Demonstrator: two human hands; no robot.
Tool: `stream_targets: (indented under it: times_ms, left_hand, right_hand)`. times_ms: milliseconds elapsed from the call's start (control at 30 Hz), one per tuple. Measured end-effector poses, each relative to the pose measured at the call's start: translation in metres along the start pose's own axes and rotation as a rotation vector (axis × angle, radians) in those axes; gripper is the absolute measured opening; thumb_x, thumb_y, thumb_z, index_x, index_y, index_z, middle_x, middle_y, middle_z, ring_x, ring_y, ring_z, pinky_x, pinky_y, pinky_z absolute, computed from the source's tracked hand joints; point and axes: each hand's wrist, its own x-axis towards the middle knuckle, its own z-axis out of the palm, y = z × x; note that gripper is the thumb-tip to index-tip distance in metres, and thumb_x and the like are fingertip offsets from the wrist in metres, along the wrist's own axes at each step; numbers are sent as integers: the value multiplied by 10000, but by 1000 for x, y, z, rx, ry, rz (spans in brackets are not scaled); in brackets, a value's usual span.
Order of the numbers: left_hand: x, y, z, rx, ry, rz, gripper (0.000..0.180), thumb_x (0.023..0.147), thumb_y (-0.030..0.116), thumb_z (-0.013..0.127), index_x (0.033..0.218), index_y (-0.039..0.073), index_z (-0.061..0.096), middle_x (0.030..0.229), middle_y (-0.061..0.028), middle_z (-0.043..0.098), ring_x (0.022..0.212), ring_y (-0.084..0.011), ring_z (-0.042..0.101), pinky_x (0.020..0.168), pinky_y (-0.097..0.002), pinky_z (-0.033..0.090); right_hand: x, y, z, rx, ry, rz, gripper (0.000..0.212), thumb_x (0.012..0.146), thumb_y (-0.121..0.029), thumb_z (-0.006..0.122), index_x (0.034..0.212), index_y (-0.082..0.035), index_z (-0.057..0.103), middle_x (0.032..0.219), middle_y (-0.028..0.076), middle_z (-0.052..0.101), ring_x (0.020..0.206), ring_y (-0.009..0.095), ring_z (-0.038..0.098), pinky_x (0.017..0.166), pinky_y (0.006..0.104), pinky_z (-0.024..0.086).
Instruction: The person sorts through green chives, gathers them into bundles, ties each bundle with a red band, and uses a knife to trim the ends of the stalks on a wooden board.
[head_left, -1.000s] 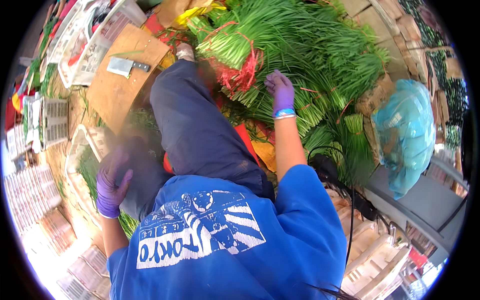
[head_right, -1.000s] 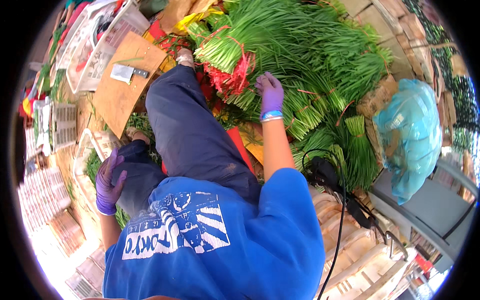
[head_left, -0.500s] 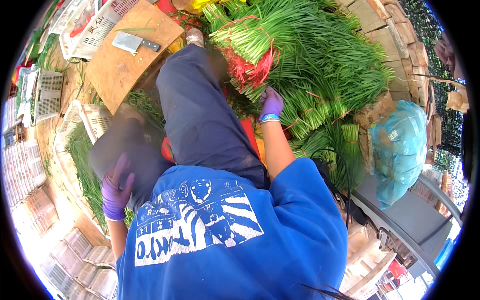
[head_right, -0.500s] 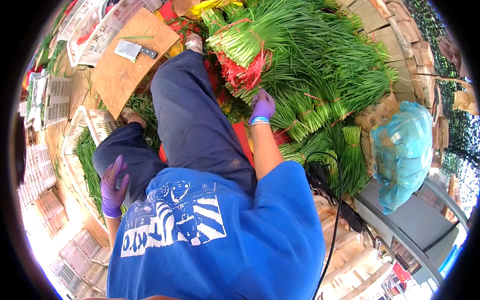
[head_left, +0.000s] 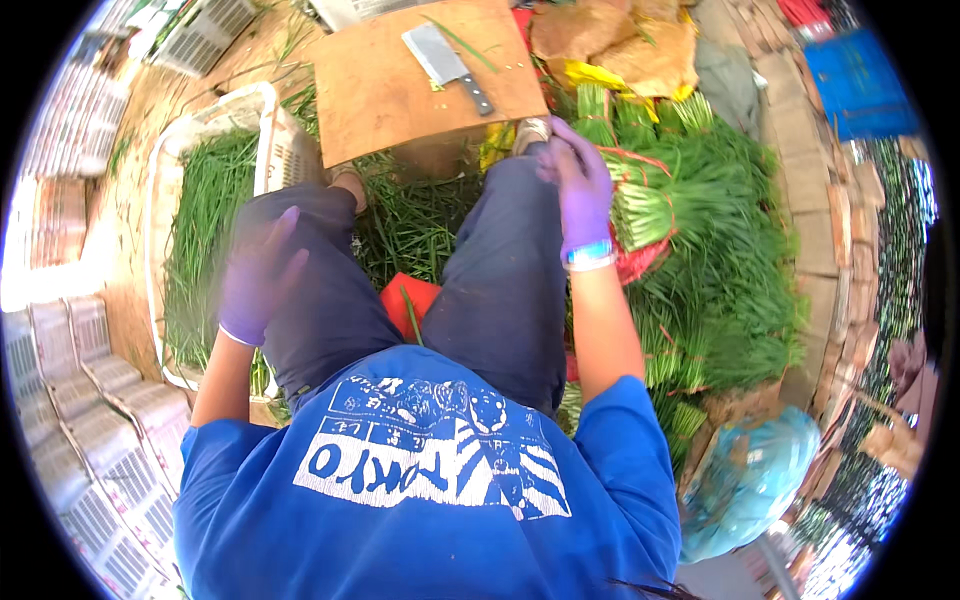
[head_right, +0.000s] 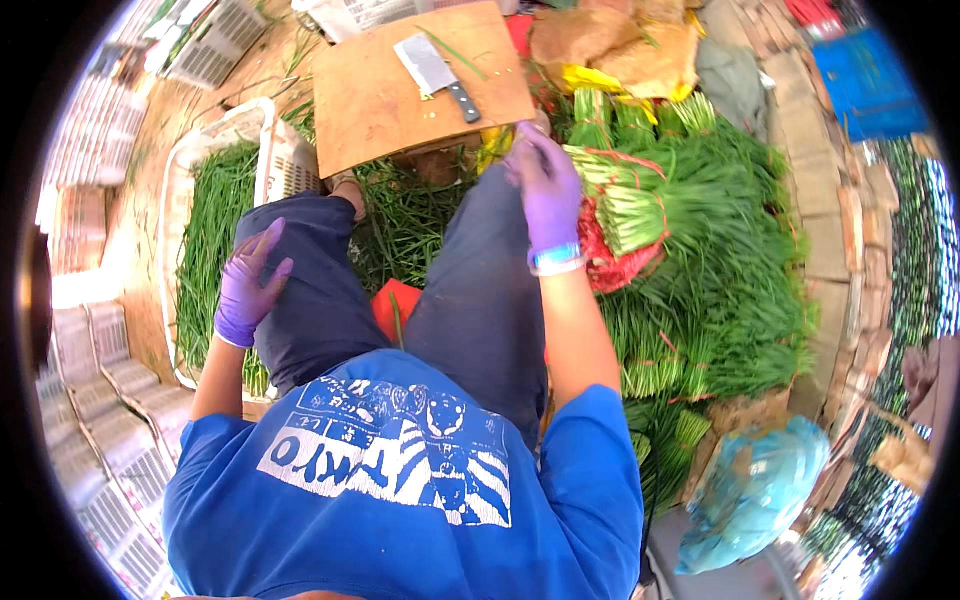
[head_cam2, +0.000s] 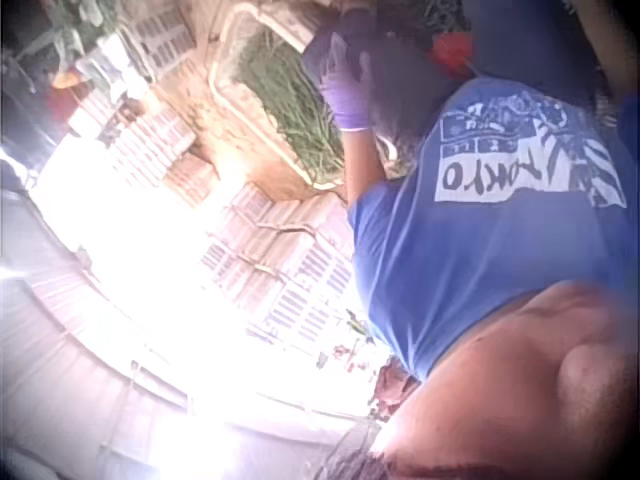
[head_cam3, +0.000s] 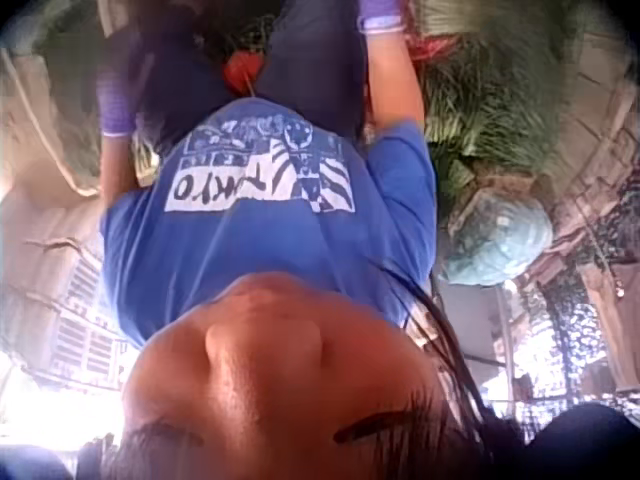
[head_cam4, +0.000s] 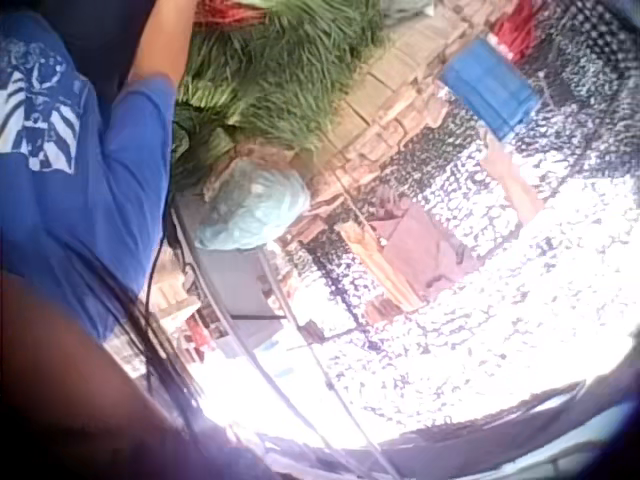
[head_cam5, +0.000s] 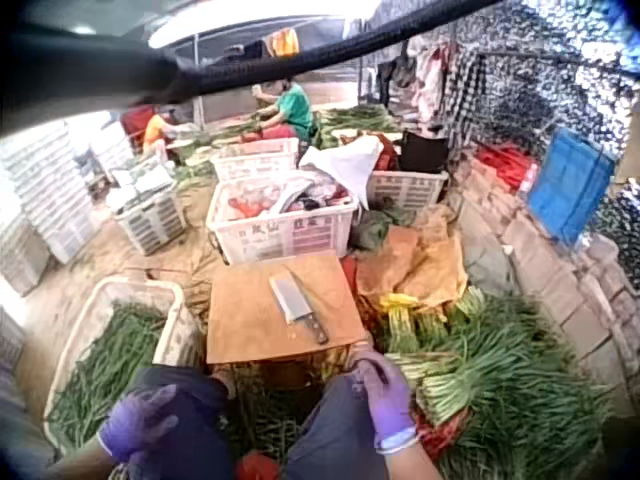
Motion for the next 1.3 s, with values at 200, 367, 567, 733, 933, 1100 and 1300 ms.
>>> stream_targets:
  times_ms: [200, 367, 567, 733, 933, 1100, 1300]
  left_hand:
    - [-19, -17, 20, 213, -5, -63, 450, 729, 152, 593, 1156, 51, 491, 1125, -135, 528, 1082, -330, 457, 941, -431, 327]
    - [-5, -16, 10, 83, -28, -101, 428, 630, 156, 629, 1036, 45, 551, 1060, -131, 554, 989, -330, 506, 864, -447, 373]
    - [14, -21, 5, 34, -54, -124, 415, 623, 162, 634, 1023, 72, 571, 1034, -79, 554, 951, -269, 519, 819, -418, 389]
    - [12, -22, 9, 39, -159, -166, 452, 624, 196, 634, 1065, 134, 557, 1119, -8, 517, 1068, -206, 438, 929, -392, 301]
    - [14, -22, 7, 57, -177, -180, 455, 587, 206, 644, 1032, 141, 575, 1087, 6, 533, 1046, -188, 447, 901, -389, 317]
    - [16, -25, 8, 63, -184, -203, 451, 589, 213, 641, 1031, 148, 578, 1094, 6, 527, 1036, -190, 450, 898, -387, 318]
    - [14, -25, 6, 82, -74, -247, 415, 644, 233, 635, 1044, 139, 575, 1087, 1, 532, 1024, -180, 460, 894, -382, 329]
  right_hand:
    - [145, 77, 61, -1324, -361, -202, 524, 737, -341, 584, 1161, -50, 485, 875, 163, 595, 842, 273, 587, 717, 377, 465]
    - [197, 145, 88, -1710, -412, -216, 1005, 597, -515, 685, 1358, -113, 167, 1139, 198, 483, 996, 324, 523, 843, 414, 420]
    - [220, 133, 85, -1741, -615, -244, 867, 688, -471, 612, 1332, -60, 202, 955, 199, 559, 809, 309, 583, 680, 398, 473]
    - [231, 104, 81, -1776, -339, -620, 388, 850, -339, 436, 1092, -46, 518, 676, 163, 592, 629, 321, 587, 548, 426, 455]
    - [313, 130, 64, -1409, 81, -428, 329, 847, -328, 436, 886, -72, 639, 811, 177, 610, 729, 350, 588, 644, 422, 459]
    - [286, 155, 103, -1346, -79, -659, 301, 835, -325, 472, 902, -87, 643, 756, 168, 607, 717, 356, 573, 636, 420, 449]
    - [156, 143, 115, -1175, -1267, -569, 198, 802, -235, 527, 950, -175, 644, 713, 107, 603, 607, 299, 535, 564, 388, 416]
